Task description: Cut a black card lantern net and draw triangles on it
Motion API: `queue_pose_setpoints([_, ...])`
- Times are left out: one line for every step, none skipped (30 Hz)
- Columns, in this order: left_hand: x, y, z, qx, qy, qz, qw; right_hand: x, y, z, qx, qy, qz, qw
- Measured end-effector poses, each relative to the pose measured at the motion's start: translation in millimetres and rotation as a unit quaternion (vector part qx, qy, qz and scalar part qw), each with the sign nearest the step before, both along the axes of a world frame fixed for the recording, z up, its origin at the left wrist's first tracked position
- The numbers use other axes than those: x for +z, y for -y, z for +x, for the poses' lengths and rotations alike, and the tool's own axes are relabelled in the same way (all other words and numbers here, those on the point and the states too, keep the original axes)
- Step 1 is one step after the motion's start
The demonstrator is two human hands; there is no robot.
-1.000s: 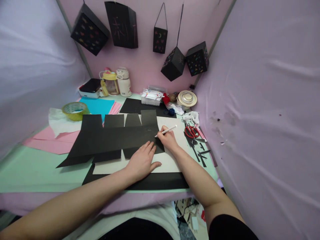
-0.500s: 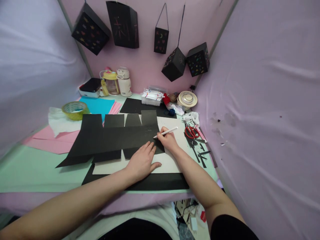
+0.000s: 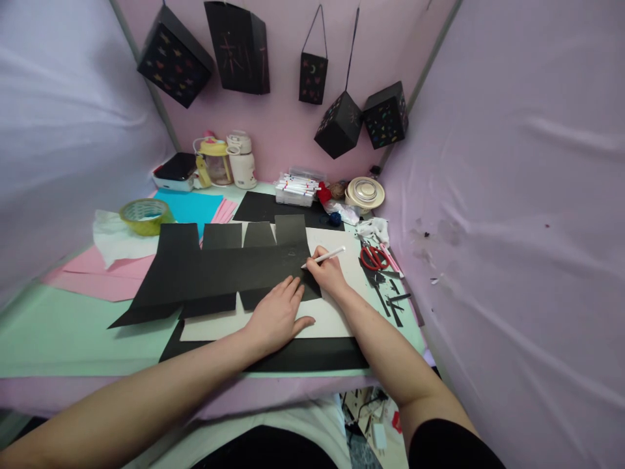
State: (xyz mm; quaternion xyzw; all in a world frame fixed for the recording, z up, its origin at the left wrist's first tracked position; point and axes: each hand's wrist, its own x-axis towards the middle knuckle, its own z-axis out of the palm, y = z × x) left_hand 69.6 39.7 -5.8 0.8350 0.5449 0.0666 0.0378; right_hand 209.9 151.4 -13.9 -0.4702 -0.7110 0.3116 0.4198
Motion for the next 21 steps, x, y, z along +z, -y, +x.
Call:
queue_pose_setpoints([-0.1, 0.3, 0.1, 0.000, -0.001, 0.000, 1.000, 0.6, 0.1, -0.2, -0.003, 0.001, 0.001, 1.000])
queue_pose_setpoints([-0.2, 0.5, 0.2, 0.000, -0.003, -0.001, 1.000, 1.1, 0.3, -0.4, -0.005, 0.002, 0.002, 1.000])
queue_pose_setpoints([-0.2, 0.7, 0.3, 0.000, -0.004, -0.001, 1.000, 1.4, 0.4, -0.4, -0.007, 0.003, 0.003, 1.000])
queue_pose_setpoints([-0.2, 0.7, 0.4, 0.000, -0.005, -0.002, 1.000, 1.7, 0.5, -0.4, -0.009, 0.004, 0.003, 1.000])
queue_pose_setpoints([-0.1, 0.6, 0.5, 0.000, -0.004, -0.002, 1.000, 1.7, 0.5, -0.4, -0.010, 0.005, 0.004, 1.000])
queue_pose_setpoints([-0.1, 0.5, 0.4, 0.000, -0.003, -0.001, 1.000, 1.7, 0.4, -0.3, -0.010, 0.006, 0.005, 1.000])
queue_pose_setpoints([-0.1, 0.3, 0.3, 0.000, -0.001, 0.001, 1.000, 1.6, 0.2, -0.3, -0.011, 0.006, 0.006, 1.000])
queue_pose_setpoints([-0.1, 0.2, 0.1, 0.000, 0.002, 0.003, 1.000, 1.4, 0.0, -0.3, -0.010, 0.006, 0.008, 1.000])
queue_pose_setpoints([-0.2, 0.1, -0.1, 0.001, 0.004, 0.005, 1.000, 1.2, -0.3, -0.6, -0.009, 0.006, 0.009, 1.000])
queue_pose_setpoints([-0.4, 0.1, -0.2, 0.001, 0.005, 0.007, 1.000, 1.0, -0.5, -0.9, -0.008, 0.005, 0.010, 1.000])
queue_pose_setpoints([-0.5, 0.1, -0.3, 0.001, 0.006, 0.008, 1.000, 1.0, -0.7, -1.4, -0.007, 0.004, 0.010, 1.000])
queue_pose_setpoints([-0.7, 0.1, -0.3, 0.001, 0.006, 0.009, 1.000, 1.1, -0.8, -1.9, -0.006, 0.002, 0.011, 1.000])
queue_pose_setpoints([-1.0, 0.1, -0.3, 0.001, 0.007, 0.009, 1.000, 1.3, -0.7, -2.3, -0.004, 0.000, 0.012, 1.000])
queue_pose_setpoints([-1.2, 0.1, -0.3, 0.002, 0.007, 0.010, 1.000, 1.7, -0.5, -2.5, -0.003, -0.003, 0.013, 1.000])
queue_pose_setpoints([-1.5, 0.0, -0.3, 0.002, 0.009, 0.010, 1.000, 2.1, -0.4, -2.3, -0.003, -0.006, 0.015, 1.000])
queue_pose_setpoints([-1.9, 0.0, -0.4, 0.003, 0.011, 0.011, 1.000, 2.5, -0.2, -1.7, -0.007, -0.011, 0.018, 1.000])
queue_pose_setpoints([-2.3, -0.1, -0.5, 0.003, 0.013, 0.011, 1.000, 2.9, -0.3, -0.7, -0.015, -0.020, 0.022, 0.999])
queue_pose_setpoints([-2.6, -0.2, -0.7, 0.003, 0.015, 0.010, 1.000, 3.2, -0.7, 0.7, -0.027, -0.031, 0.028, 0.999])
queue_pose_setpoints([-2.8, -0.2, -1.0, 0.003, 0.017, 0.008, 1.000, 3.3, -1.4, 2.4, -0.043, -0.044, 0.034, 0.998])
queue_pose_setpoints([-2.7, -0.3, -1.2, 0.003, 0.018, 0.006, 1.000, 3.4, -2.4, 4.1, -0.057, -0.059, 0.036, 0.996])
queue_pose_setpoints([-2.2, -0.5, -1.2, 0.003, 0.016, 0.005, 1.000, 3.3, -3.6, 5.6, -0.066, -0.074, 0.032, 0.995])
